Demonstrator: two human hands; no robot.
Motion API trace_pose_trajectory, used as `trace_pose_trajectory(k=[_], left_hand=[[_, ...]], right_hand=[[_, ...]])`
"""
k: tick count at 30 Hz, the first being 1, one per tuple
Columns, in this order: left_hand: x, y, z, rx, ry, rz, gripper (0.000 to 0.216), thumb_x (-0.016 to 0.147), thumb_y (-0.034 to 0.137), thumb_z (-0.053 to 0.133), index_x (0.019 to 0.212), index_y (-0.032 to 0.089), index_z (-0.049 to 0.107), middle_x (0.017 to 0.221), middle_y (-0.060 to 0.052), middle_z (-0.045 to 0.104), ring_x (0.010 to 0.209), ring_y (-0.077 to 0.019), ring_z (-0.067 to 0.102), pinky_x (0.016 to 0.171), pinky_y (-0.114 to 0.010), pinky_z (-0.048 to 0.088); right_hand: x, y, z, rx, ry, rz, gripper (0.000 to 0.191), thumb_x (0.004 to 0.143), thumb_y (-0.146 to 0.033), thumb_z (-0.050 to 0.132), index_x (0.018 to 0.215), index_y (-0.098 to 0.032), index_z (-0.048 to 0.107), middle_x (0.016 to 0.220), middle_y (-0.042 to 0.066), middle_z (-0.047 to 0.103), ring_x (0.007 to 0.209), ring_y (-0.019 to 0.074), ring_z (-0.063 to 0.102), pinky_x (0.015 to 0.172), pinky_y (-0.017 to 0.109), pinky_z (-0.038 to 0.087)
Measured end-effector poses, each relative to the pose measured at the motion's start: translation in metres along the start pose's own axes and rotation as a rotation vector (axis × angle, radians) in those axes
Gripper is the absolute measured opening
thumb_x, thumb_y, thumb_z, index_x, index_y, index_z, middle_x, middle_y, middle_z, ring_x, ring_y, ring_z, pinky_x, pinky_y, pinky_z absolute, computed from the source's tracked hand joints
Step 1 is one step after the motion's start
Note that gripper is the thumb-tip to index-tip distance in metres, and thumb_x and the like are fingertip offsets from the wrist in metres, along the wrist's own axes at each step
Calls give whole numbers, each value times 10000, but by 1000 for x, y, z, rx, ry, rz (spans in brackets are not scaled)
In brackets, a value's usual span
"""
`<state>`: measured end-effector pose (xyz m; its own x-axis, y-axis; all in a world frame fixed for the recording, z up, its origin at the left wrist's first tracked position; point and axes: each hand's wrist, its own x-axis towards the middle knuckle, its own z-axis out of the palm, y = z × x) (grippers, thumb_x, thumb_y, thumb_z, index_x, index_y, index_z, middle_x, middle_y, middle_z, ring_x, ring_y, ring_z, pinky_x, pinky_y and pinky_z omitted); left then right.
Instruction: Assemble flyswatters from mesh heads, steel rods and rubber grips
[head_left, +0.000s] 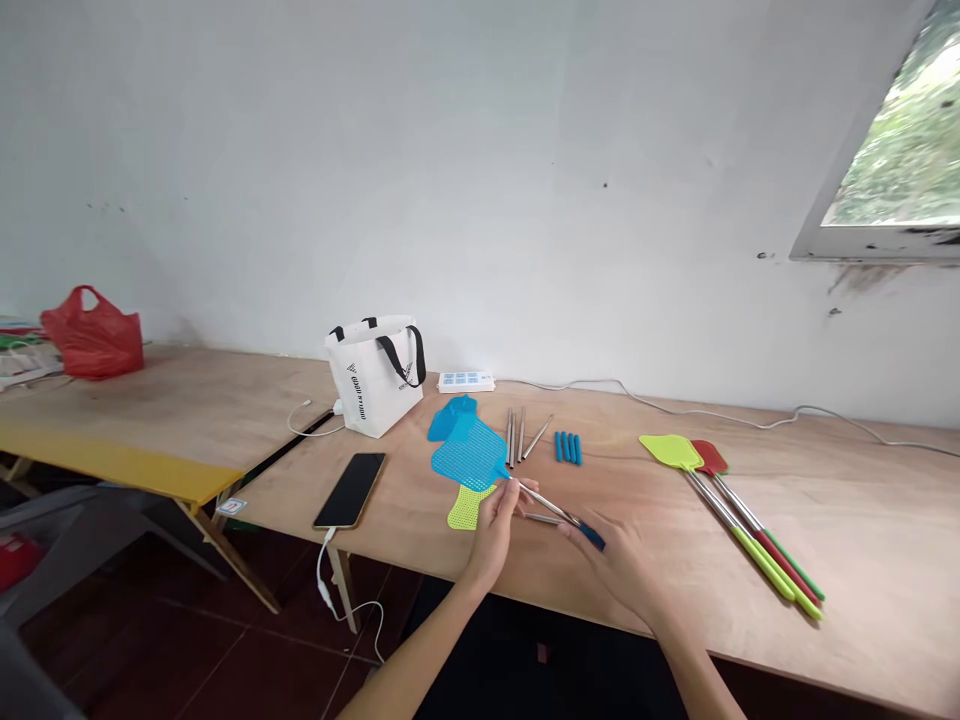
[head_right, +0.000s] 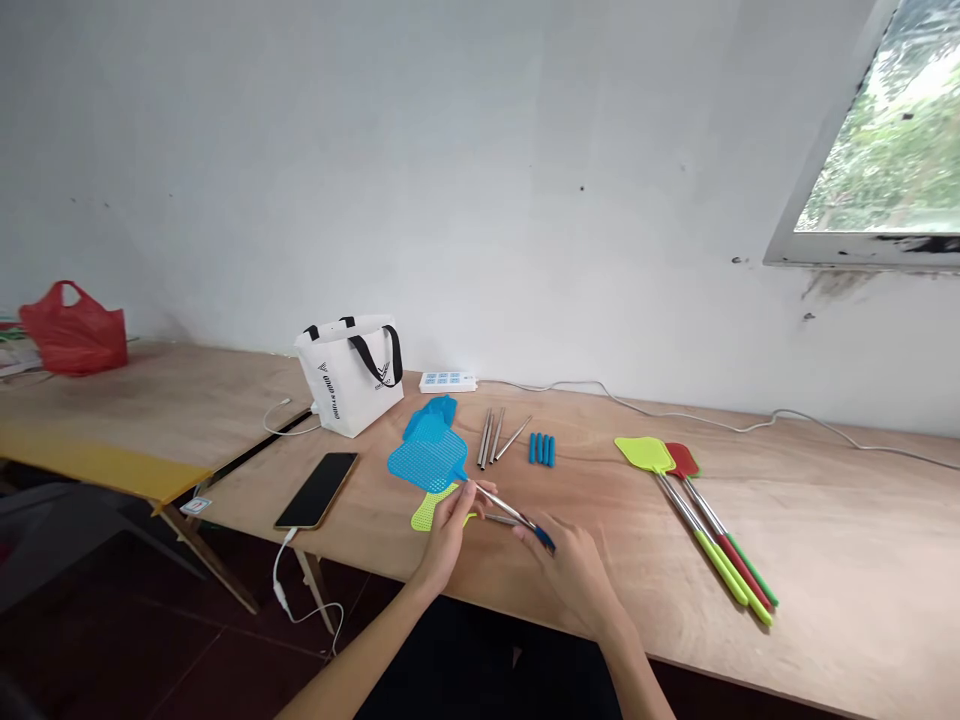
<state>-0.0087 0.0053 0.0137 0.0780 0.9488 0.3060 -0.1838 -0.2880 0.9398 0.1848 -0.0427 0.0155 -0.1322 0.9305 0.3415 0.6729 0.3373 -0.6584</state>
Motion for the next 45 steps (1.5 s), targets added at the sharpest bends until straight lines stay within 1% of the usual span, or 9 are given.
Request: trace_pose_trajectory(k=[5, 9, 12, 20, 24, 29, 36, 41, 45], left_hand=[[-15, 3, 15, -13, -53, -6, 494, 973, 598, 507, 847, 173, 726, 974, -101, 757, 924, -242, 674, 878, -366, 512], [-13, 6, 14, -86, 55, -8, 494, 956, 620, 523, 768, 182, 653, 942, -103, 759, 925, -250, 692, 858, -369, 521], [-2, 15, -1, -158, 195, -20, 484, 933, 639, 552, 773, 186, 605, 917, -100, 753, 866, -231, 693, 779, -338, 522], [35, 41, -62, -227, 424, 108, 487, 854, 653, 661, 724, 194, 565, 792, -47, 672, 806, -187, 659, 691, -278, 487], [39, 49, -68, -240, 340, 54, 454, 783, 603, 763, 758, 170, 631, 809, -55, 672, 775, -177, 642, 648, -263, 477], [31, 57, -59, -314, 278, 48, 440, 858, 593, 699, 975, 170, 673, 719, -22, 668, 557, -122, 548, 564, -259, 448], [27, 46, -49, -324, 457, 101, 515, 869, 684, 619, 755, 182, 598, 603, -42, 685, 493, -134, 568, 513, -250, 438], [-5, 24, 0, -213, 232, -37, 614, 902, 726, 515, 885, 137, 690, 754, -124, 761, 585, -189, 658, 484, -258, 441], [-33, 8, 33, -176, 32, -119, 623, 931, 698, 488, 916, 127, 736, 858, -146, 776, 667, -207, 673, 494, -260, 455]], right_hand=[[-6, -30, 7, -150, 20, -41, 415, 1047, -509, 354, 1108, -322, 720, 887, 47, 778, 753, 231, 731, 610, 263, 444], [-7, -33, 15, -296, 112, -90, 476, 1062, -477, 302, 933, -285, 718, 732, 45, 743, 604, 199, 683, 534, 259, 339], [-6, -23, 12, -362, 128, -90, 462, 1064, -476, 310, 873, -284, 685, 722, 32, 731, 621, 189, 675, 534, 257, 310], [0, 24, -26, -271, 146, -49, 431, 1032, -524, 364, 887, -290, 696, 879, 46, 744, 838, 225, 687, 704, 287, 459], [-1, 35, -43, -173, 94, 17, 457, 1007, -573, 390, 846, -275, 696, 803, 40, 729, 731, 226, 661, 666, 304, 479], [-4, 32, -52, -111, 27, 62, 476, 991, -596, 414, 871, -262, 731, 835, 52, 746, 779, 238, 674, 694, 310, 508], [-6, 19, -51, -74, -17, 19, 460, 1002, -576, 419, 970, -262, 754, 954, 63, 771, 859, 255, 693, 761, 329, 508], [-6, -11, -19, -60, -81, -55, 428, 1039, -514, 376, 1031, -270, 728, 927, 59, 775, 822, 237, 708, 737, 301, 486], [-7, -32, 8, -56, -57, -87, 398, 1061, -423, 353, 928, -263, 692, 837, 28, 755, 721, 195, 697, 643, 259, 438]])
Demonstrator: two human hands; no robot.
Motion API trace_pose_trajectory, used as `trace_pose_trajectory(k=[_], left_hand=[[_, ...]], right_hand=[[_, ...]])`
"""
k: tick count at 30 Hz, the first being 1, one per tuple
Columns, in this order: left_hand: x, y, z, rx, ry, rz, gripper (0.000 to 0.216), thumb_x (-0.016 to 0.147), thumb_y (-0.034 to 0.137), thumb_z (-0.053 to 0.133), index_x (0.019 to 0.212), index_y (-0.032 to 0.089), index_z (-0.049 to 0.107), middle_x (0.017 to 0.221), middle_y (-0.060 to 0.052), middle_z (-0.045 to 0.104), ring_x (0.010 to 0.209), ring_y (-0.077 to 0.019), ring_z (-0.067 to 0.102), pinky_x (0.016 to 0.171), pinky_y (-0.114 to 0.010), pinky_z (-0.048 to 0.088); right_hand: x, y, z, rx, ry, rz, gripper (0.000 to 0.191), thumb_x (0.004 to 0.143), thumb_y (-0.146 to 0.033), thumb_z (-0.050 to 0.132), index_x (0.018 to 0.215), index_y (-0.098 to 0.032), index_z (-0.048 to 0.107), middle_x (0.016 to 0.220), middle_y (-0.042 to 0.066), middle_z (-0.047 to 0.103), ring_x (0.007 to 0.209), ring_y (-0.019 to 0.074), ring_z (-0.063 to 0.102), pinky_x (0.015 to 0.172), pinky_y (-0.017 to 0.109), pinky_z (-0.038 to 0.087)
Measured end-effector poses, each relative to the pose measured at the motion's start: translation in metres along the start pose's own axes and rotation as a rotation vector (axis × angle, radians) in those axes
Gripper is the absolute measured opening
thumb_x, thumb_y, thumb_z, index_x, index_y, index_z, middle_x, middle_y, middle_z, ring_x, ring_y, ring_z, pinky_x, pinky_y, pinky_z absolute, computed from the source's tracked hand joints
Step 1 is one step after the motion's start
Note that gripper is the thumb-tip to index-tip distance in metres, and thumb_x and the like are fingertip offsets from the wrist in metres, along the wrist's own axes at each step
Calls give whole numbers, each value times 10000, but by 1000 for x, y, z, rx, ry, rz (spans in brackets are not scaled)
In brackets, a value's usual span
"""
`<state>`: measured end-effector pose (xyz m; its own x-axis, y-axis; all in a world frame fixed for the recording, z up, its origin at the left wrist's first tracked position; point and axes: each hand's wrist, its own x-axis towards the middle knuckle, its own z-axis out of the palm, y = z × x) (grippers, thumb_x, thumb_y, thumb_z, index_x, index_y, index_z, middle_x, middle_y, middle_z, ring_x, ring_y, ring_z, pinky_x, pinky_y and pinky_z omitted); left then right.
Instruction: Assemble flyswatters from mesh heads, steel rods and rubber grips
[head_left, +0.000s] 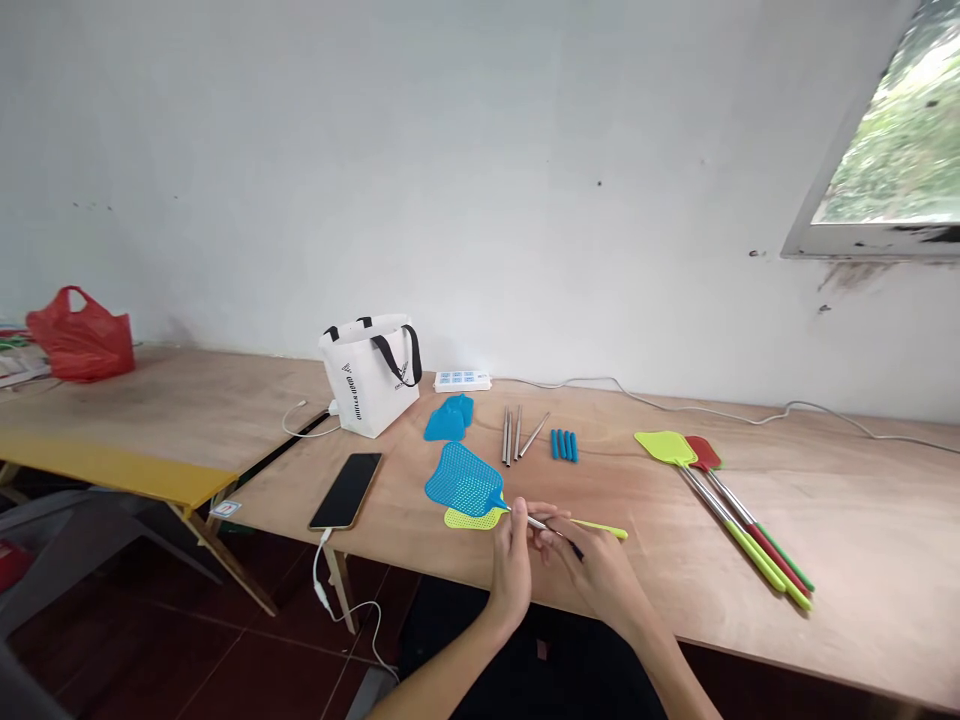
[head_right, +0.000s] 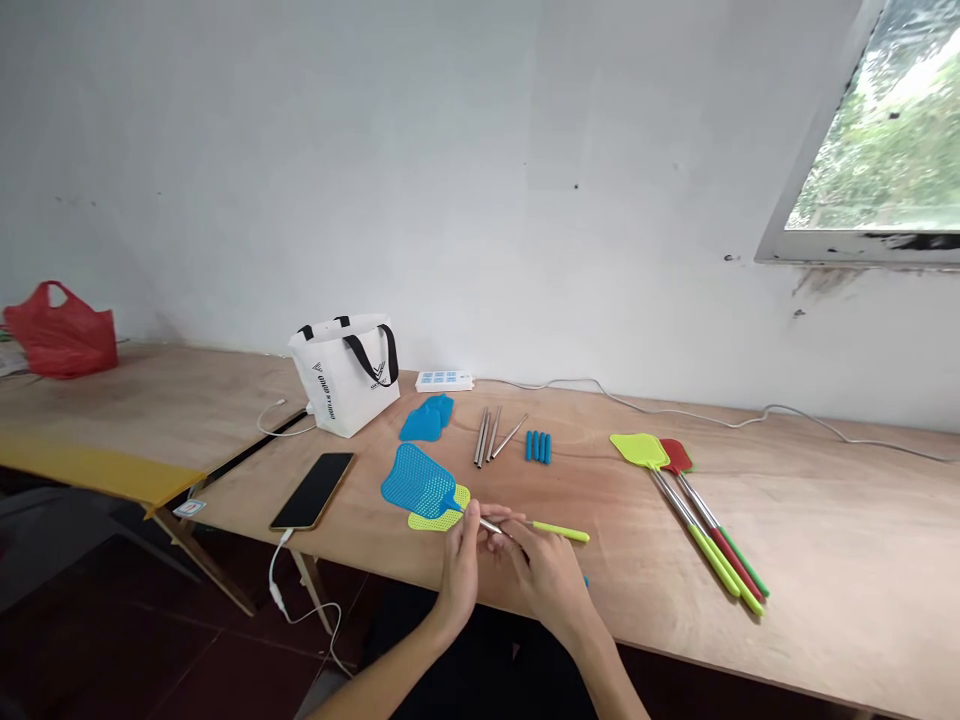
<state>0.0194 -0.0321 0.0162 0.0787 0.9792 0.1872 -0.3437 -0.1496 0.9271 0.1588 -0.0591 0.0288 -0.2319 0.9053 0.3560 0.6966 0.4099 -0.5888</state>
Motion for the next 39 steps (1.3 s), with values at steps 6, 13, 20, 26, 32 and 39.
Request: trace_pose_trajectory(k=[6, 13, 20, 26, 32, 39], left_hand=[[7, 5, -6, 47, -93, -40, 609, 916, 680, 534, 912, 116, 762, 896, -138, 769, 559, -137, 574, 483, -244, 433], [12, 15, -14, 30, -113, -22, 558, 896, 660, 599, 970, 122, 726, 847, -120, 770, 557, -143, 608, 490, -234, 434], [13, 10, -12, -121, -62, -66, 535, 872, 668, 629, 821, 136, 654, 761, -109, 754, 500, -143, 609, 495, -254, 467], [47, 48, -57, -193, 215, 91, 493, 807, 641, 730, 780, 174, 573, 726, -42, 713, 502, -114, 591, 518, -240, 484], [69, 88, -106, -202, 375, 253, 520, 705, 619, 830, 751, 189, 542, 640, 27, 598, 561, -126, 592, 488, -227, 474], [59, 78, -89, -180, 497, 358, 500, 853, 654, 656, 706, 189, 543, 598, 18, 586, 525, -141, 598, 487, -244, 460]], right_hand=[[0, -2, 5, 19, 39, 13, 402, 1067, -436, 349, 928, -270, 688, 838, 13, 757, 711, 181, 704, 653, 244, 437], [1, -6, -1, -8, 8, 49, 384, 1055, -471, 374, 955, -282, 693, 843, 6, 761, 698, 185, 695, 665, 256, 444], [-2, -13, -16, -90, -32, -24, 362, 1065, -438, 377, 975, -277, 689, 954, 27, 749, 859, 198, 712, 711, 260, 454], [-8, 22, -41, -137, -39, -17, 432, 1051, -523, 370, 834, -254, 629, 845, 31, 688, 823, 205, 656, 749, 297, 456], [-11, 65, -73, -9, -55, 32, 455, 1031, -537, 388, 757, -252, 614, 792, 35, 666, 830, 219, 638, 820, 346, 475], [-12, 63, -63, -3, -84, 197, 425, 986, -538, 442, 761, -249, 656, 700, 5, 642, 708, 198, 619, 693, 307, 463]])
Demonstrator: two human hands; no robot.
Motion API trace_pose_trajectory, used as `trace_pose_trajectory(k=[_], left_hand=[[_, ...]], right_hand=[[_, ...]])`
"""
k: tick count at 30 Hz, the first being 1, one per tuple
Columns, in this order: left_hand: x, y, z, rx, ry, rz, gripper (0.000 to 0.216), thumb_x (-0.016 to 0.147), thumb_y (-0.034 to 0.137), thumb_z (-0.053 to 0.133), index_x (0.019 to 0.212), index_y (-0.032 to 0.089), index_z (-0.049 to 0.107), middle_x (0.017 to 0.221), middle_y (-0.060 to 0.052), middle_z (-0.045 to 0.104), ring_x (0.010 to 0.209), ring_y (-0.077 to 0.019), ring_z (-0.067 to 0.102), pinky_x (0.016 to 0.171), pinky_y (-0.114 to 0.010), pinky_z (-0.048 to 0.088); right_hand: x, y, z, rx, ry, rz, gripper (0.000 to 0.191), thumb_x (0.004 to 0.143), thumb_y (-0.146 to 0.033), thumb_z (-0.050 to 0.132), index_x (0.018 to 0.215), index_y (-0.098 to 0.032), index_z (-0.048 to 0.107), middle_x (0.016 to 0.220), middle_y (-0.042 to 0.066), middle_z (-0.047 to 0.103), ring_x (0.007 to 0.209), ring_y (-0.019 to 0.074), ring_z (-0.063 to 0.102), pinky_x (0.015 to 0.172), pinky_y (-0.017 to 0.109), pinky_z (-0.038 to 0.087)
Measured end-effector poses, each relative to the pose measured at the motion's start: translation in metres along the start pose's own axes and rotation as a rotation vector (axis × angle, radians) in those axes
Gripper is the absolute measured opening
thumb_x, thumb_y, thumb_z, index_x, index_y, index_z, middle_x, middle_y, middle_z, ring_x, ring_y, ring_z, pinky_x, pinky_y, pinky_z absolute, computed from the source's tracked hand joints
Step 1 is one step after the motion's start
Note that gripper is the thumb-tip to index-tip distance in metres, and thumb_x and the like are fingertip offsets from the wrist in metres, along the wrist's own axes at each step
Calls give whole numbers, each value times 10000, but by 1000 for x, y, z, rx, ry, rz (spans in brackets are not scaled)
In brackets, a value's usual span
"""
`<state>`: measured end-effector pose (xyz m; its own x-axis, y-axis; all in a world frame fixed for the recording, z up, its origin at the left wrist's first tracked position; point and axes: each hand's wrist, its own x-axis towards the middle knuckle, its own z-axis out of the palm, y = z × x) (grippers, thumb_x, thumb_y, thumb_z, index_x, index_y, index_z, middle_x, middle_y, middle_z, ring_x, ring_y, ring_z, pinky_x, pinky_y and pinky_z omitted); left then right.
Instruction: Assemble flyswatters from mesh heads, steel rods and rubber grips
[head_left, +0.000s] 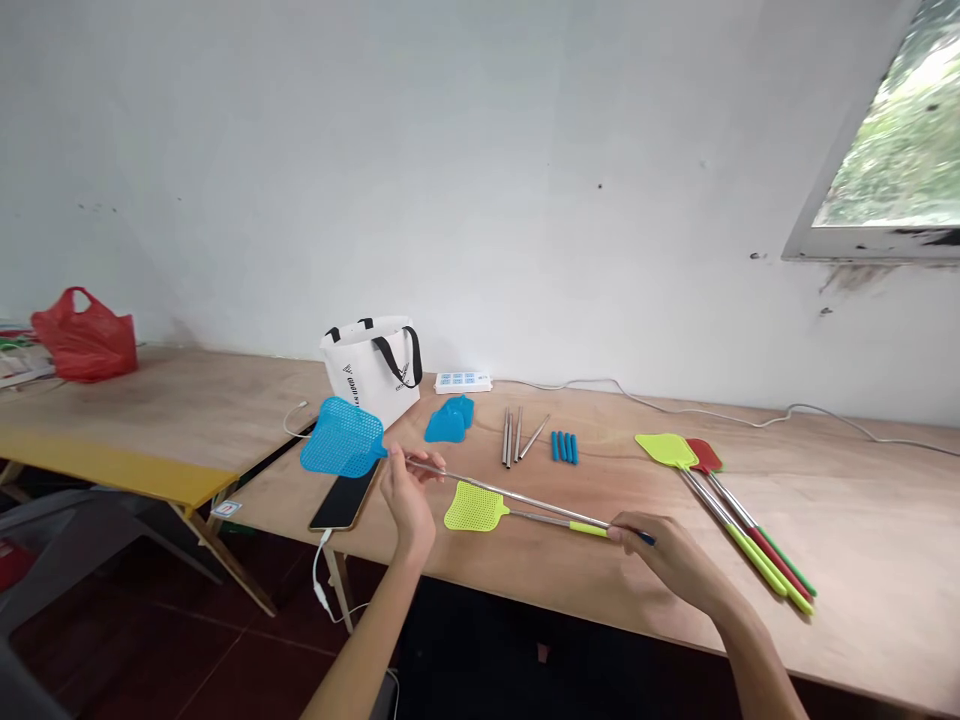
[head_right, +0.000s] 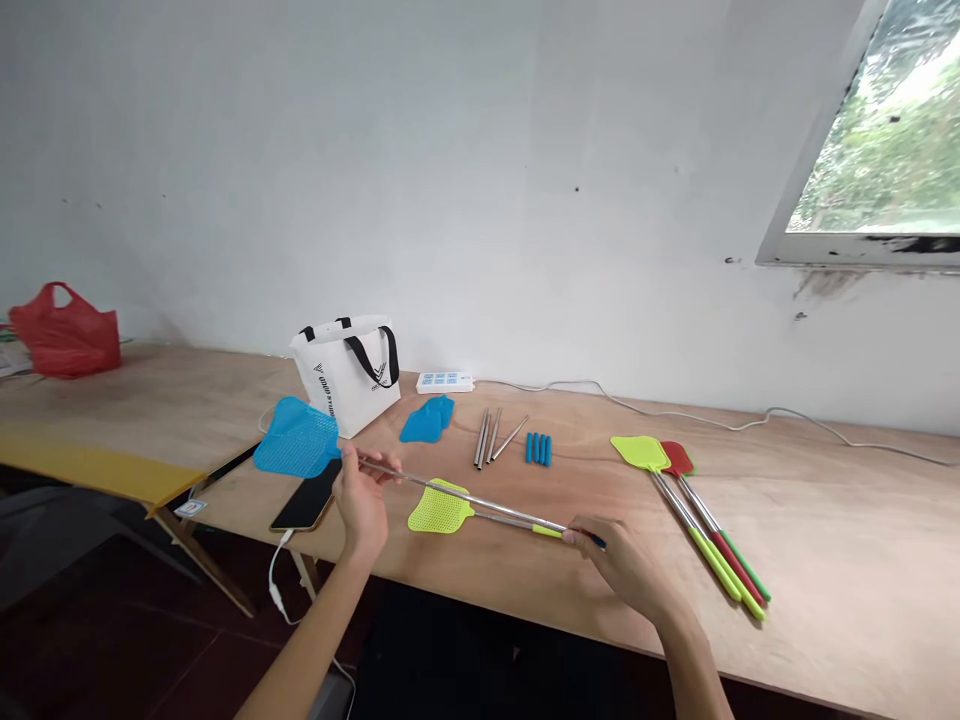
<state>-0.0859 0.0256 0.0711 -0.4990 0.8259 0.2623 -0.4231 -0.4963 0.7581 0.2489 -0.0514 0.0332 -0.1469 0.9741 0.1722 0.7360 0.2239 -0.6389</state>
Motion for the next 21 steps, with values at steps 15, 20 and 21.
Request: trace_pose_trajectory(k=[15, 20, 21], left_hand=[[-136, -65, 27, 262, -397, -282, 568, 965, 683, 431, 808, 204, 694, 940, -101, 756, 968, -282, 685, 932, -404, 509], [-117, -61, 26, 227, -466, -318, 539, 961, 659, 473, 781, 191, 671, 891, -96, 747, 926, -274, 689, 906, -390, 500], [-114, -60, 26, 217, -484, -328, 535, 959, 657, 480, 775, 190, 663, 877, -94, 746, 911, -270, 691, 899, -387, 500]], right_hand=[[4, -74, 61, 118, 44, -131, 399, 1032, -519, 399, 958, -285, 713, 1002, 47, 768, 955, 250, 725, 767, 295, 515], [4, -77, 60, 24, 18, -113, 388, 1030, -520, 419, 929, -273, 701, 907, 33, 762, 822, 233, 724, 694, 285, 482], [4, -77, 59, -21, 6, -117, 387, 1029, -514, 423, 911, -271, 701, 867, 32, 754, 796, 232, 719, 673, 285, 470]])
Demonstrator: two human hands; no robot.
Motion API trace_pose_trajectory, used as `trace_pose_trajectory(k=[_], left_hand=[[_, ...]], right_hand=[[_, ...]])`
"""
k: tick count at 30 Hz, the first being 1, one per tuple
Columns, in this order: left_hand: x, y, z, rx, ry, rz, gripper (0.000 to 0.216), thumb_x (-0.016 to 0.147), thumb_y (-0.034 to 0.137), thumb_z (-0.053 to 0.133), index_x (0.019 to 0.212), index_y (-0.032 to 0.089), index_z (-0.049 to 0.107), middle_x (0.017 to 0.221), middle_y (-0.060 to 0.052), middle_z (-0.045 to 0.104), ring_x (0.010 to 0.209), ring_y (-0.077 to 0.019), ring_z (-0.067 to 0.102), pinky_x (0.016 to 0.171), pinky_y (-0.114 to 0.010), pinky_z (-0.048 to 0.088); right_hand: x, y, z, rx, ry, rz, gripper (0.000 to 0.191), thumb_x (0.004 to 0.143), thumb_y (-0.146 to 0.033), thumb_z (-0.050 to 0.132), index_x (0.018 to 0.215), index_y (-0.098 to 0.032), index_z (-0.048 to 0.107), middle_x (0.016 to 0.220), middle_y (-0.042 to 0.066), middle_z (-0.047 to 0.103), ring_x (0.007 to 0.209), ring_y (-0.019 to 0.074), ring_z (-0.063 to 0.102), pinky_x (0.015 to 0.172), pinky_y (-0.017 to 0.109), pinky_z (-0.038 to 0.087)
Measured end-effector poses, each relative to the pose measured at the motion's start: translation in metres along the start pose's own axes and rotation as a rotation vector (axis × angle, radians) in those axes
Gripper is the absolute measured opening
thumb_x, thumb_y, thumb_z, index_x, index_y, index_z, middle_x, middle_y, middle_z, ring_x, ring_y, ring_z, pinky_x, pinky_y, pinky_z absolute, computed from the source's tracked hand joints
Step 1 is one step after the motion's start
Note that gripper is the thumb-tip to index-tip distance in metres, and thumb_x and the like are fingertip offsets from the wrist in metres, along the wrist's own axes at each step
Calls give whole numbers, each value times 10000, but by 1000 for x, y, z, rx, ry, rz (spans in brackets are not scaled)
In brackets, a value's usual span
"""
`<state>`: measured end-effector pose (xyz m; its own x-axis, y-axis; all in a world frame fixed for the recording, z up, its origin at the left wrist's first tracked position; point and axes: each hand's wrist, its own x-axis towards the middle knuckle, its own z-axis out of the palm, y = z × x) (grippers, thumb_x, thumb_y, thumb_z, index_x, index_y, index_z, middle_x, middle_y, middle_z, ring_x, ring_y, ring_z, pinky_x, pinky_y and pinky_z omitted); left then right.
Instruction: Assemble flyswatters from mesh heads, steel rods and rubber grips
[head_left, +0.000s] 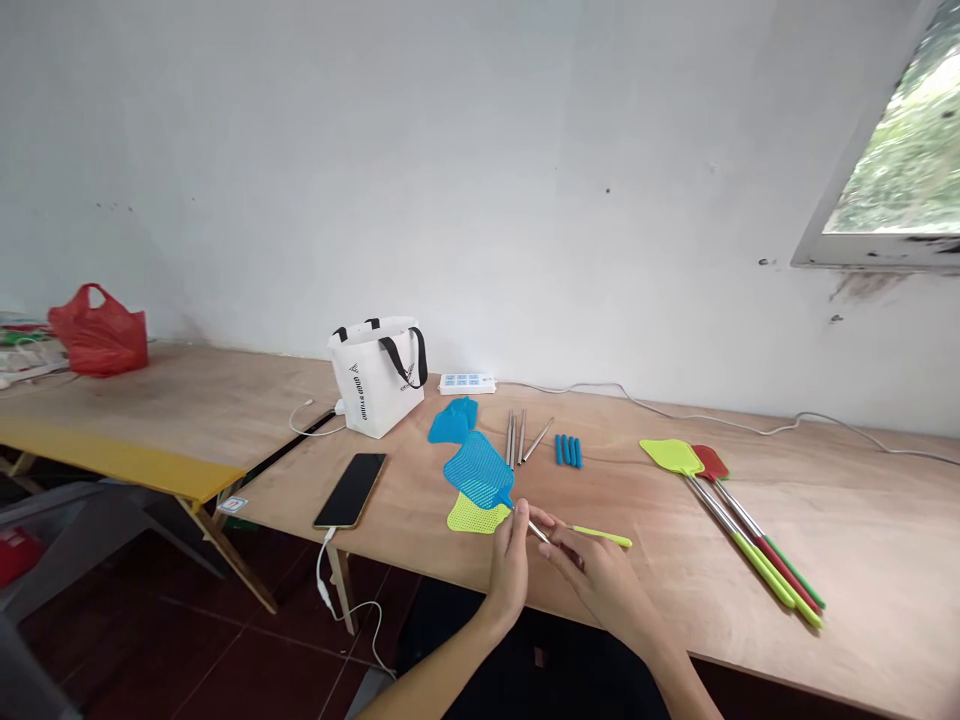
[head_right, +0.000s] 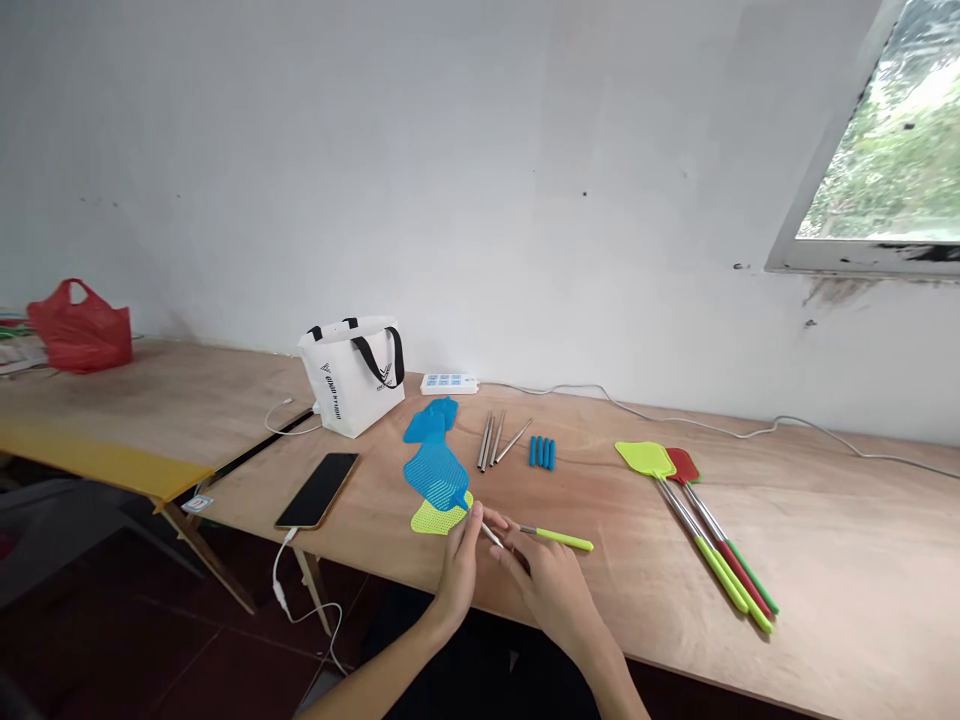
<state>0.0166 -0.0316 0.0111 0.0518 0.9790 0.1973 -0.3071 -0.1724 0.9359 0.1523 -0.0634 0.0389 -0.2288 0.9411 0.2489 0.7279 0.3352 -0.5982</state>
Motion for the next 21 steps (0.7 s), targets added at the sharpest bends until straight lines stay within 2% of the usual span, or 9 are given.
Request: trace_pose_trajectory(k=[2, 5, 8, 12, 17, 21], left_hand=[[4, 2, -3, -24, -16, -7, 529, 955, 660, 490, 756, 192, 633, 846, -89, 746, 889, -262, 694, 897, -384, 494], [17, 9, -14, -77, 86, 13, 523, 937, 680, 505, 708, 212, 546, 785, -72, 739, 864, -254, 697, 878, -372, 485], [37, 25, -35, -108, 218, 81, 508, 913, 692, 543, 709, 229, 496, 765, -56, 730, 876, -253, 697, 831, -352, 479], [52, 43, -54, -75, 292, 162, 507, 898, 688, 578, 705, 223, 519, 715, -41, 697, 830, -238, 700, 793, -329, 481], [42, 36, -41, -35, 269, 160, 490, 926, 640, 573, 708, 201, 590, 736, -63, 720, 800, -219, 691, 738, -303, 483], [30, 29, -26, -92, 281, 126, 504, 937, 649, 535, 743, 195, 635, 808, -97, 757, 810, -233, 704, 697, -313, 505]], right_hand=[[0, 0, -2, -75, -16, -16, 385, 1032, -504, 417, 910, -273, 700, 847, 33, 742, 798, 234, 713, 664, 287, 458], [-3, 10, -12, -111, -26, -36, 393, 1038, -514, 394, 913, -281, 685, 889, 28, 728, 845, 227, 698, 717, 298, 471], [-8, 31, -34, -83, -42, -29, 421, 1029, -536, 399, 835, -275, 667, 887, 19, 701, 859, 214, 674, 791, 318, 487], [-14, 62, -63, -48, -29, 5, 403, 1007, -544, 438, 822, -277, 676, 914, 28, 696, 894, 218, 665, 838, 333, 500], [-21, 78, -78, -63, -8, 79, 393, 985, -520, 464, 772, -268, 678, 899, 36, 699, 867, 226, 660, 823, 338, 503], [-27, 76, -84, -11, -60, 128, 407, 992, -517, 433, 764, -254, 644, 760, 17, 663, 735, 200, 618, 687, 298, 475]])
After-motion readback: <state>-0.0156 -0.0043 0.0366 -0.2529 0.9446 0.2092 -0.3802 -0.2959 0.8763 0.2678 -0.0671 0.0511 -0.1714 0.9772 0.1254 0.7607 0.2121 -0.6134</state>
